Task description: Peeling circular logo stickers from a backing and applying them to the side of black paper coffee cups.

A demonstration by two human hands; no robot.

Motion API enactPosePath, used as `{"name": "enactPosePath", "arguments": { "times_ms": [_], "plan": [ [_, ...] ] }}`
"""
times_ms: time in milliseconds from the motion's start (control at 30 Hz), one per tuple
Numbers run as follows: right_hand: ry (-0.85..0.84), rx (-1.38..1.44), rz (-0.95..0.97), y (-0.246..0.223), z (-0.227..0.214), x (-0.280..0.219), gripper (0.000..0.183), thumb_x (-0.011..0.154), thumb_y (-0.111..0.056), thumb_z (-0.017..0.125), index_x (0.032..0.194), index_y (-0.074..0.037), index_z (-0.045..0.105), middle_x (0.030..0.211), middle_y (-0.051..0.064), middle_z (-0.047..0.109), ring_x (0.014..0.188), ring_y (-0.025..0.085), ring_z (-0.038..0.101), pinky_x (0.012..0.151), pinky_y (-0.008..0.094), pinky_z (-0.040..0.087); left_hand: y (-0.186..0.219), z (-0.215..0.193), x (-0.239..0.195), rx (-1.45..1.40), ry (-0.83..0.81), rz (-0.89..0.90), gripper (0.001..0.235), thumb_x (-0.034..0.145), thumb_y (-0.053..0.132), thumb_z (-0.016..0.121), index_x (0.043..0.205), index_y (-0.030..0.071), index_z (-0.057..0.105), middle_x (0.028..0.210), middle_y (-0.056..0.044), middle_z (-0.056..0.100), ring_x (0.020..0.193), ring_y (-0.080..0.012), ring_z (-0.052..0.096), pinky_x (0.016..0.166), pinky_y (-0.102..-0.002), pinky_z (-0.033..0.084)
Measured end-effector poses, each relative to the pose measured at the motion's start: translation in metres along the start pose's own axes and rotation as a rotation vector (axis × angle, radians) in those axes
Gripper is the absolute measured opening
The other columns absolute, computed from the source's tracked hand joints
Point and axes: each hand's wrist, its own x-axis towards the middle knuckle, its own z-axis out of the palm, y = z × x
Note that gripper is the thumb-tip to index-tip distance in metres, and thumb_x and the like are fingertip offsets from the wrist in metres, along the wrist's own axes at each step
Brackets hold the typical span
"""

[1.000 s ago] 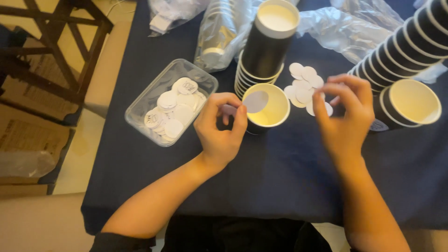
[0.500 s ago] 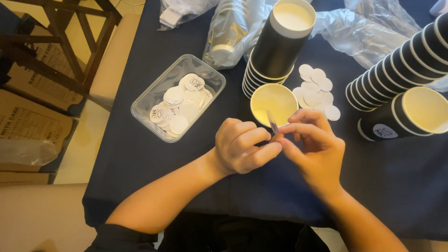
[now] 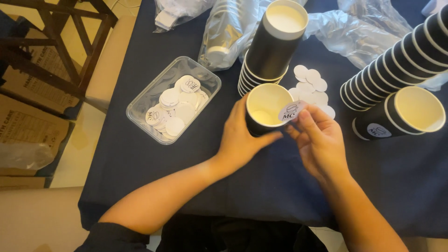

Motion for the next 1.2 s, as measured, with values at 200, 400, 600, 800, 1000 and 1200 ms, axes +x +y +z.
{"name": "enactPosePath", "arguments": {
  "times_ms": [200, 400, 600, 800, 1000, 1200],
  "plan": [
    [-0.102, 0.047, -0.003, -0.009, 0.008, -0.005, 0.017, 0.105, -0.013, 0.063, 0.114, 0.001, 0.065, 0.111, 0.011, 0.07, 0.105, 0.019, 0.071, 0.089, 0.036, 0.059, -0.02, -0.003, 0.014, -0.091, -0.076, -0.272, 0.095, 0.057, 0.041, 0.099, 0.133, 0.001, 0.059, 0.132, -0.02, 0.064, 0.134, -0.0414, 0.06, 0.114, -0.055, 0.043],
    [-0.079, 0.084, 0.058, -0.006, 0.007, -0.006, 0.015, 0.105, -0.015, 0.063, 0.11, -0.001, 0.065, 0.115, 0.01, 0.071, 0.105, 0.019, 0.07, 0.09, 0.036, 0.057, -0.049, 0.009, 0.022, -0.41, -0.158, -0.405, 0.065, 0.08, 0.041, 0.09, 0.129, 0.005, 0.068, 0.118, -0.015, 0.076, 0.117, -0.0275, 0.073, 0.099, -0.043, 0.059],
    [-0.013, 0.041, 0.099, -0.002, 0.009, -0.011, 0.012, 0.103, -0.014, 0.067, 0.103, -0.002, 0.067, 0.119, 0.004, 0.065, 0.104, 0.013, 0.065, 0.088, 0.028, 0.054, -0.049, 0.009, 0.017, -0.65, -0.251, -0.287, 0.079, 0.107, 0.057, 0.05, 0.163, 0.004, 0.032, 0.161, -0.021, 0.045, 0.152, -0.0327, 0.04, 0.126, -0.051, 0.035],
    [0.034, -0.019, 0.077, 0.008, 0.011, -0.02, 0.014, 0.1, -0.013, 0.071, 0.092, -0.002, 0.067, 0.116, 0.002, 0.057, 0.101, 0.01, 0.059, 0.088, 0.024, 0.051, -0.05, 0.014, 0.011, -0.756, -0.255, -0.226, 0.082, 0.11, 0.056, 0.045, 0.169, 0.008, 0.016, 0.171, -0.017, 0.028, 0.159, -0.0308, 0.024, 0.132, -0.048, 0.022],
    [0.041, -0.07, 0.007, 0.018, 0.01, -0.022, 0.015, 0.101, -0.01, 0.072, 0.09, 0.0, 0.069, 0.111, 0.003, 0.049, 0.098, 0.01, 0.053, 0.086, 0.025, 0.051, -0.056, 0.019, 0.008, -0.77, -0.271, -0.174, 0.076, 0.112, 0.05, 0.043, 0.169, 0.009, 0.015, 0.17, -0.016, 0.03, 0.159, -0.0295, 0.025, 0.132, -0.049, 0.023],
    [0.032, -0.058, -0.017, 0.02, 0.009, -0.023, 0.014, 0.1, -0.011, 0.073, 0.094, 0.001, 0.071, 0.112, 0.002, 0.049, 0.099, 0.01, 0.054, 0.085, 0.025, 0.05, -0.057, 0.019, 0.005, -0.831, -0.271, -0.157, 0.075, 0.113, 0.047, 0.044, 0.17, 0.009, 0.014, 0.17, -0.015, 0.031, 0.158, -0.0288, 0.027, 0.132, -0.048, 0.023]
  ]
}}
